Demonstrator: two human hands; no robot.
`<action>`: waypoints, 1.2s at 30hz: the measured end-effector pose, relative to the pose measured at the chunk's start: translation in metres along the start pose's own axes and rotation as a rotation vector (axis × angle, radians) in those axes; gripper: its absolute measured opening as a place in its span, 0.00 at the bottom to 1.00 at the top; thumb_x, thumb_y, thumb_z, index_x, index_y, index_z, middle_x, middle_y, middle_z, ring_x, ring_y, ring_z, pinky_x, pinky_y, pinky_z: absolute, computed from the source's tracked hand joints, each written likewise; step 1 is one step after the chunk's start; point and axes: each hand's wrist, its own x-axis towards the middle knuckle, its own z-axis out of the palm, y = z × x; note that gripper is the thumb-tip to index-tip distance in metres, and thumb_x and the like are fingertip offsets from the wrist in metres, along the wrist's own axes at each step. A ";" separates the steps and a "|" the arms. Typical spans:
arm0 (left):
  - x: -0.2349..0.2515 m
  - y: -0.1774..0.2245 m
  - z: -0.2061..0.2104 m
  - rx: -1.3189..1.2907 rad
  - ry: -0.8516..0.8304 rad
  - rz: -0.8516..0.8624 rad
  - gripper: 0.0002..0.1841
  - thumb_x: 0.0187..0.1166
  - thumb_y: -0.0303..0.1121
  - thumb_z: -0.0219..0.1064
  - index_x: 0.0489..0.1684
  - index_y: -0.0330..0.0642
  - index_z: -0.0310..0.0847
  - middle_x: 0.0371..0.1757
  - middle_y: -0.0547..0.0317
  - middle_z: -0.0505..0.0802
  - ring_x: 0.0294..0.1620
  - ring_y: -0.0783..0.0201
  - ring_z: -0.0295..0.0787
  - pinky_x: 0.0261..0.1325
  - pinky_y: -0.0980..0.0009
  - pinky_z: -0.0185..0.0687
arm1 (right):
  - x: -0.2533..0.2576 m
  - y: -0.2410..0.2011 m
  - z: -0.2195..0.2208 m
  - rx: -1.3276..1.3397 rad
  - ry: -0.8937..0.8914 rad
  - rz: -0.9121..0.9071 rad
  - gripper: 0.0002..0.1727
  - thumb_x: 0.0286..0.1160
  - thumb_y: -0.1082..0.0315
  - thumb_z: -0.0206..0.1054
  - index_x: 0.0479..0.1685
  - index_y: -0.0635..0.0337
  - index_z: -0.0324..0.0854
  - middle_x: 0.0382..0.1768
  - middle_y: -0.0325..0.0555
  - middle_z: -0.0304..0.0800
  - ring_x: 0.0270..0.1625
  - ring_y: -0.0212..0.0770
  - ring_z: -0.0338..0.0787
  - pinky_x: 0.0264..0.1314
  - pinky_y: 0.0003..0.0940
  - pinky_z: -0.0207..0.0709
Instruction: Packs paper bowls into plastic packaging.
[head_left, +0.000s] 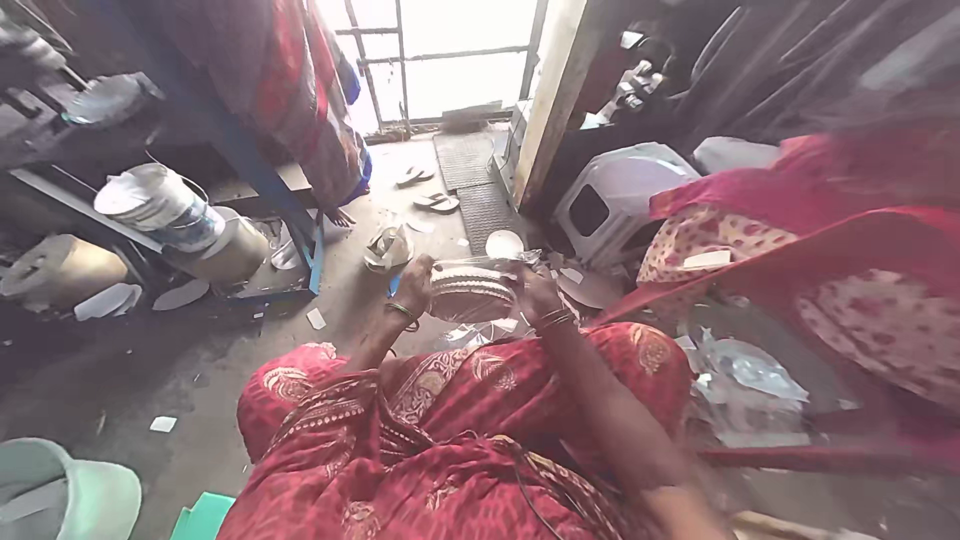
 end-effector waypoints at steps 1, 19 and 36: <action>0.001 -0.004 0.001 -0.037 -0.017 -0.032 0.16 0.90 0.22 0.48 0.64 0.23 0.78 0.57 0.31 0.90 0.57 0.41 0.89 0.67 0.47 0.81 | -0.002 0.000 0.001 0.072 -0.014 0.028 0.12 0.91 0.71 0.52 0.65 0.63 0.73 0.47 0.46 0.91 0.47 0.37 0.91 0.52 0.35 0.85; -0.010 0.013 0.023 0.480 -1.000 -0.179 0.20 0.93 0.32 0.51 0.70 0.23 0.75 0.66 0.28 0.86 0.71 0.33 0.82 0.75 0.38 0.71 | 0.003 -0.012 -0.018 0.068 0.079 0.105 0.08 0.90 0.65 0.55 0.53 0.56 0.76 0.31 0.36 0.86 0.27 0.28 0.82 0.27 0.22 0.74; -0.018 0.002 -0.009 -0.858 -0.836 -0.338 0.22 0.94 0.43 0.40 0.28 0.50 0.74 0.15 0.77 0.74 0.16 0.81 0.67 0.24 0.82 0.66 | 0.015 -0.008 -0.021 0.265 0.221 0.095 0.10 0.93 0.63 0.48 0.44 0.47 0.72 0.22 0.27 0.73 0.21 0.25 0.75 0.29 0.22 0.76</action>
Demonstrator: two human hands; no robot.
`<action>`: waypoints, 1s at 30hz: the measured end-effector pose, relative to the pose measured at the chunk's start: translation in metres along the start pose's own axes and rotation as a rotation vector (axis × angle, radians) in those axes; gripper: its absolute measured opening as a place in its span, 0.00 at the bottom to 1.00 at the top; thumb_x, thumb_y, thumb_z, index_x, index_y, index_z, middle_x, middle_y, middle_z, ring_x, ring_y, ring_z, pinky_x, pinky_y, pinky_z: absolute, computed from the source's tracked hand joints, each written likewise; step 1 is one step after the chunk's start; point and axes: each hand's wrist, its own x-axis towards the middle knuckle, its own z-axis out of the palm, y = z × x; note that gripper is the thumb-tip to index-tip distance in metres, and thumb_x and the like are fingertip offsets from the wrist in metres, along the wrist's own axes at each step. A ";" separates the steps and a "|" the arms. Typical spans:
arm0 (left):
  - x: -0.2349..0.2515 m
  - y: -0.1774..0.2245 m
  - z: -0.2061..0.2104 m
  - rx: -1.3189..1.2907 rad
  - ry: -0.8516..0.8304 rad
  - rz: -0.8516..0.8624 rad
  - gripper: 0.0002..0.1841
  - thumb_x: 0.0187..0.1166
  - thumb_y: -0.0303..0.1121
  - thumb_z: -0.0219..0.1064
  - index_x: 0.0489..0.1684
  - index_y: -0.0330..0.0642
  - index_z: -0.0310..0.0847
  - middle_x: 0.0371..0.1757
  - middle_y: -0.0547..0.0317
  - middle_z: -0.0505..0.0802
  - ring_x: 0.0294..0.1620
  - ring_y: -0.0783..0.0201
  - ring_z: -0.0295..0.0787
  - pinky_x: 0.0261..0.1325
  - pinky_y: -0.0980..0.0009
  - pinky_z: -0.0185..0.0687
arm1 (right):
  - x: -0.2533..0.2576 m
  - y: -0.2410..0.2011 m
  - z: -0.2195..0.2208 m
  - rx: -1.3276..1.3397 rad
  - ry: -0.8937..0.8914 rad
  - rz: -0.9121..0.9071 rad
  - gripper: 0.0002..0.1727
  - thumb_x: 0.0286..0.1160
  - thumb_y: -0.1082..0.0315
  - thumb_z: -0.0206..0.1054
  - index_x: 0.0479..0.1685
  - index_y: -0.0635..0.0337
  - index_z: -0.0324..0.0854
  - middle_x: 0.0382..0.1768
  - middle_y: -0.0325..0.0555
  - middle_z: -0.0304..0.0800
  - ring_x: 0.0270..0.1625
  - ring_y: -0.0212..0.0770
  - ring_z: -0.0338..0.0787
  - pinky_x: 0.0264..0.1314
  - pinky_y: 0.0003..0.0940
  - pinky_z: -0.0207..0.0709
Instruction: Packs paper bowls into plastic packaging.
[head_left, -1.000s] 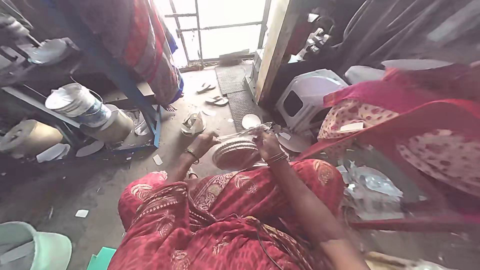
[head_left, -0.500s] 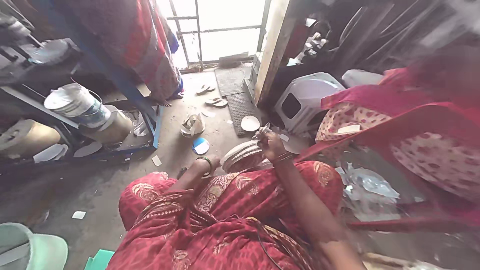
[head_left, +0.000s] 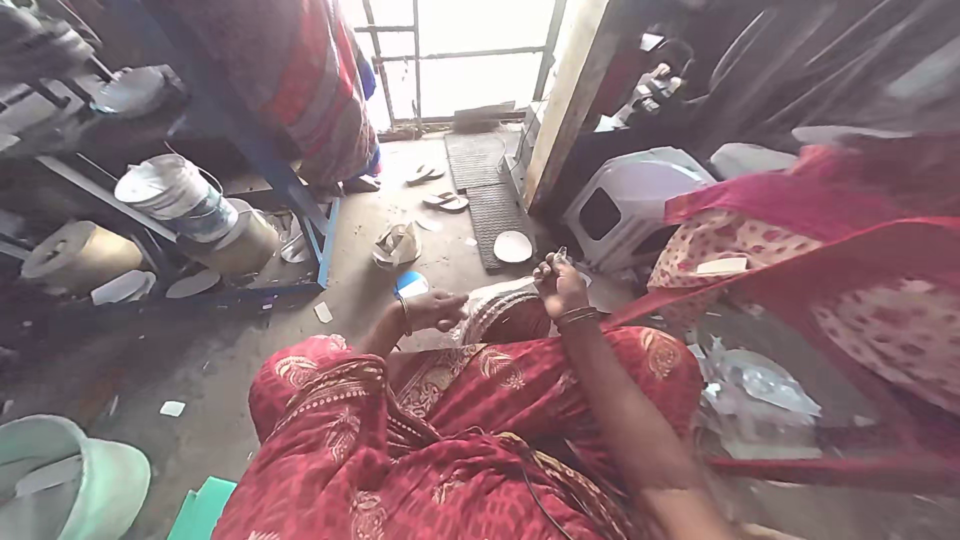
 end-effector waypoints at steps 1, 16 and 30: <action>0.002 -0.001 0.000 -0.085 0.048 0.046 0.24 0.94 0.46 0.37 0.30 0.50 0.75 0.15 0.78 0.73 0.16 0.81 0.67 0.25 0.83 0.67 | 0.000 0.000 -0.001 -0.011 0.007 -0.010 0.10 0.93 0.62 0.48 0.44 0.47 0.72 0.22 0.27 0.72 0.21 0.25 0.74 0.29 0.22 0.76; 0.011 0.017 -0.002 -0.715 0.776 0.153 0.16 0.94 0.44 0.51 0.43 0.44 0.77 0.25 0.64 0.82 0.18 0.74 0.75 0.24 0.79 0.76 | -0.001 0.017 -0.003 -0.324 -0.408 -0.140 0.09 0.92 0.68 0.50 0.50 0.53 0.76 0.34 0.34 0.83 0.34 0.31 0.84 0.40 0.30 0.82; 0.013 -0.003 0.001 -0.549 0.546 0.001 0.16 0.95 0.37 0.47 0.61 0.36 0.76 0.38 0.60 0.92 0.13 0.80 0.66 0.18 0.84 0.64 | -0.056 0.053 0.025 -1.214 -0.998 -0.730 0.15 0.87 0.66 0.58 0.50 0.64 0.90 0.46 0.55 0.95 0.54 0.53 0.92 0.62 0.52 0.82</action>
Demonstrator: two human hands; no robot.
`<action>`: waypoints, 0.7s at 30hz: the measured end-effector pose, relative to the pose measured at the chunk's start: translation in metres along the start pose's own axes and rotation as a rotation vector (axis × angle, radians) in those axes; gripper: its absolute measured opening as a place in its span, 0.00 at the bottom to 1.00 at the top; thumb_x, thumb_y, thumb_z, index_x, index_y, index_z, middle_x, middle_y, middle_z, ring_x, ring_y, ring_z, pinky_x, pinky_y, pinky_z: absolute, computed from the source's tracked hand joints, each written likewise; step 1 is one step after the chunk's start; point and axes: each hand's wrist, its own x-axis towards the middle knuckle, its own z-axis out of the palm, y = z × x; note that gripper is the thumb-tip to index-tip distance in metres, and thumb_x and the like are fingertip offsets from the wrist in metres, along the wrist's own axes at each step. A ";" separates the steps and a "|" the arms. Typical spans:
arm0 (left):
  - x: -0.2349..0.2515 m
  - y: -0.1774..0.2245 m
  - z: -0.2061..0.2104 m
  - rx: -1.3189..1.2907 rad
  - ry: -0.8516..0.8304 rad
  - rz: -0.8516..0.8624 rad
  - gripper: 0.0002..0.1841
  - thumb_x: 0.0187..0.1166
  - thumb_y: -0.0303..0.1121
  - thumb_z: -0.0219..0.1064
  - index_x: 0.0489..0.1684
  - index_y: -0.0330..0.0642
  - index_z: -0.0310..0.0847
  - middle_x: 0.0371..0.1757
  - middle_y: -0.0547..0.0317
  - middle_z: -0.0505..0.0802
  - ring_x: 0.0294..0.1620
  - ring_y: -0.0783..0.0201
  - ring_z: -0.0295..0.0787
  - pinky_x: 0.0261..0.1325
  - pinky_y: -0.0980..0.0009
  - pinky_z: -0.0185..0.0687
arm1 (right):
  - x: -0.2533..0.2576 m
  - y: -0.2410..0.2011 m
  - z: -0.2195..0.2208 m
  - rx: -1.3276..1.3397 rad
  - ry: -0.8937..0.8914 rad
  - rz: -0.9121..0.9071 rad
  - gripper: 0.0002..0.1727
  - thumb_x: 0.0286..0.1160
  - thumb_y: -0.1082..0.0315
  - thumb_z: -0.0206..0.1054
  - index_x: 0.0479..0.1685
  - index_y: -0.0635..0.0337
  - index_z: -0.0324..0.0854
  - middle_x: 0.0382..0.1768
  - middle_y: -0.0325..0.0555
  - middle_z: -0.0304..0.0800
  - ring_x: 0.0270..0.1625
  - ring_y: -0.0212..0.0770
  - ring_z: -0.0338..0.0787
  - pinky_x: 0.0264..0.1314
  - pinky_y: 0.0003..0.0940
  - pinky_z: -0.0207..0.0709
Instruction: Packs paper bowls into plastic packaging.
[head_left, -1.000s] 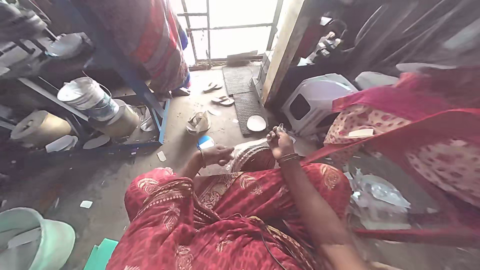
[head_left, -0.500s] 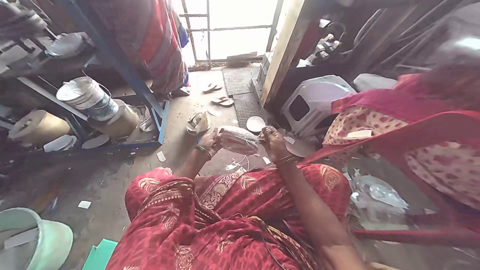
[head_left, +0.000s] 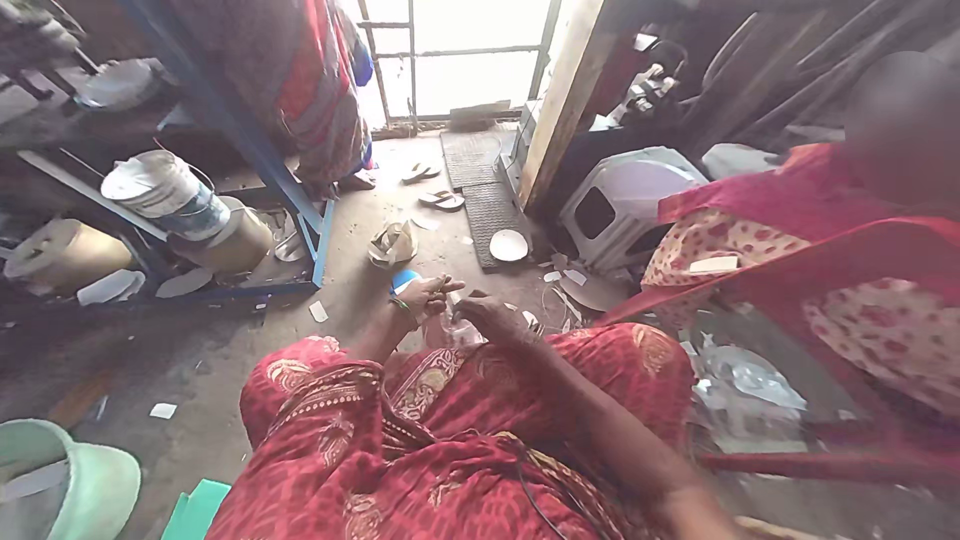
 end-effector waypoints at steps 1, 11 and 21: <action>0.001 -0.001 -0.002 0.011 0.000 -0.006 0.16 0.95 0.37 0.47 0.62 0.36 0.76 0.39 0.60 0.92 0.13 0.81 0.66 0.18 0.84 0.63 | 0.000 -0.006 -0.001 0.040 0.007 0.035 0.16 0.87 0.66 0.57 0.52 0.66 0.89 0.46 0.56 0.94 0.52 0.52 0.92 0.61 0.51 0.82; -0.001 0.002 0.000 0.022 -0.037 0.047 0.14 0.95 0.38 0.49 0.51 0.40 0.78 0.33 0.61 0.90 0.19 0.77 0.76 0.24 0.81 0.76 | -0.003 0.004 -0.010 0.943 0.261 0.241 0.13 0.90 0.67 0.46 0.44 0.57 0.77 0.39 0.38 0.91 0.23 0.24 0.80 0.28 0.21 0.78; -0.008 -0.005 0.006 0.182 -0.151 -0.009 0.15 0.95 0.37 0.47 0.53 0.38 0.80 0.33 0.65 0.89 0.24 0.79 0.79 0.30 0.83 0.76 | -0.001 0.002 -0.012 0.974 0.229 0.280 0.10 0.90 0.67 0.48 0.47 0.54 0.75 0.26 0.30 0.79 0.25 0.24 0.78 0.31 0.21 0.76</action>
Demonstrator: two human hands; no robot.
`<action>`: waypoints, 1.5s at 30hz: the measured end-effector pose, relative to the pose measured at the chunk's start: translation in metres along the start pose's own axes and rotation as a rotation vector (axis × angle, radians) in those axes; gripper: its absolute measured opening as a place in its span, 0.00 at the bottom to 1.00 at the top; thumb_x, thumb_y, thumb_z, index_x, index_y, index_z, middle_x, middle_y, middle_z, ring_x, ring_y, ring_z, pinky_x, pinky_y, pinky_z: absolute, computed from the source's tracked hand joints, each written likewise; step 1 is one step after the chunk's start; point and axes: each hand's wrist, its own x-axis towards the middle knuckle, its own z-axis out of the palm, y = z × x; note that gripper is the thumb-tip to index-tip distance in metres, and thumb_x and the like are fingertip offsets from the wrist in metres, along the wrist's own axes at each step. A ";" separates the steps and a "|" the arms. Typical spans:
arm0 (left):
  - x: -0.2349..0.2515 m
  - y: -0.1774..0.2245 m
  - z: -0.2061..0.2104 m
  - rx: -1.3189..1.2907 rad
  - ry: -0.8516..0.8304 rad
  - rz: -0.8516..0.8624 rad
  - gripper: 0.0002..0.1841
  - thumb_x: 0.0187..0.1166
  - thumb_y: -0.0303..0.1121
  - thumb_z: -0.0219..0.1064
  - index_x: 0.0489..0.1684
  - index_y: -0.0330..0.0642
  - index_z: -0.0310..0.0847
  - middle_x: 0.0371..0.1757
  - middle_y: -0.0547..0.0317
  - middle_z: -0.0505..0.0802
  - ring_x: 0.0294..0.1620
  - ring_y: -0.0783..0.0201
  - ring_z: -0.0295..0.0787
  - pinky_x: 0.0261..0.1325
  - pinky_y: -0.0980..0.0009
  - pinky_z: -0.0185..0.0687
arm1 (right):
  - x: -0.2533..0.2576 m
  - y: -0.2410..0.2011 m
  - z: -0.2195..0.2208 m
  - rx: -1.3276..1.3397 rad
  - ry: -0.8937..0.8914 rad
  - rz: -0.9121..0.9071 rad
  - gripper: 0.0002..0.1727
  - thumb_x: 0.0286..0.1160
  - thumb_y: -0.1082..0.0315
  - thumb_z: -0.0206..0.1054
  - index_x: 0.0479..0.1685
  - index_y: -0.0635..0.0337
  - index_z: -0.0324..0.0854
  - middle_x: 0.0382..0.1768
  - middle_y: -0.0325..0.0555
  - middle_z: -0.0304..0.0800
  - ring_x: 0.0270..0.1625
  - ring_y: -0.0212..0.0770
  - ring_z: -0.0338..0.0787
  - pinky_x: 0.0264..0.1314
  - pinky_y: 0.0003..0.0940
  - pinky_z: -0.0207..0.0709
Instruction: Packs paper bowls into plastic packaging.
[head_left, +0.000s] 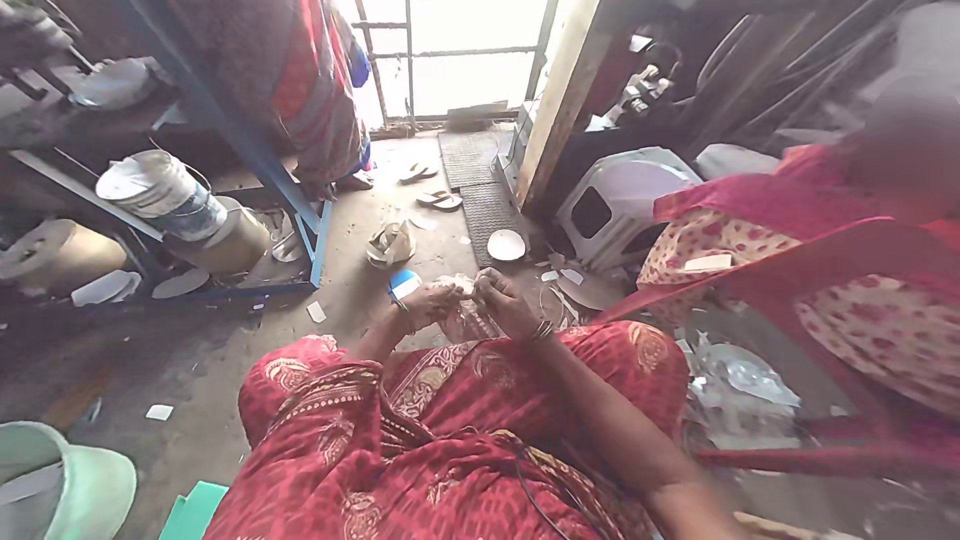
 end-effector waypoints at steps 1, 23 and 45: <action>0.001 -0.003 0.001 -0.013 -0.004 0.001 0.15 0.95 0.36 0.47 0.52 0.39 0.79 0.33 0.65 0.89 0.24 0.79 0.79 0.28 0.84 0.75 | 0.000 0.001 0.001 -0.013 -0.016 0.001 0.10 0.90 0.67 0.48 0.47 0.56 0.75 0.27 0.31 0.79 0.27 0.25 0.78 0.33 0.22 0.77; 0.006 0.011 0.008 1.184 -0.110 0.067 0.19 0.94 0.30 0.48 0.69 0.23 0.74 0.68 0.28 0.84 0.72 0.38 0.80 0.77 0.42 0.68 | -0.006 0.007 0.013 -0.859 -0.029 -0.343 0.12 0.80 0.76 0.61 0.43 0.71 0.91 0.35 0.54 0.95 0.38 0.44 0.94 0.51 0.41 0.87; -0.007 0.012 0.015 1.282 0.006 0.370 0.17 0.92 0.30 0.52 0.69 0.27 0.70 0.52 0.34 0.90 0.56 0.41 0.90 0.65 0.44 0.82 | 0.002 0.005 0.000 -1.076 0.169 -0.685 0.09 0.75 0.77 0.67 0.35 0.60 0.94 0.36 0.47 0.96 0.45 0.45 0.95 0.55 0.40 0.87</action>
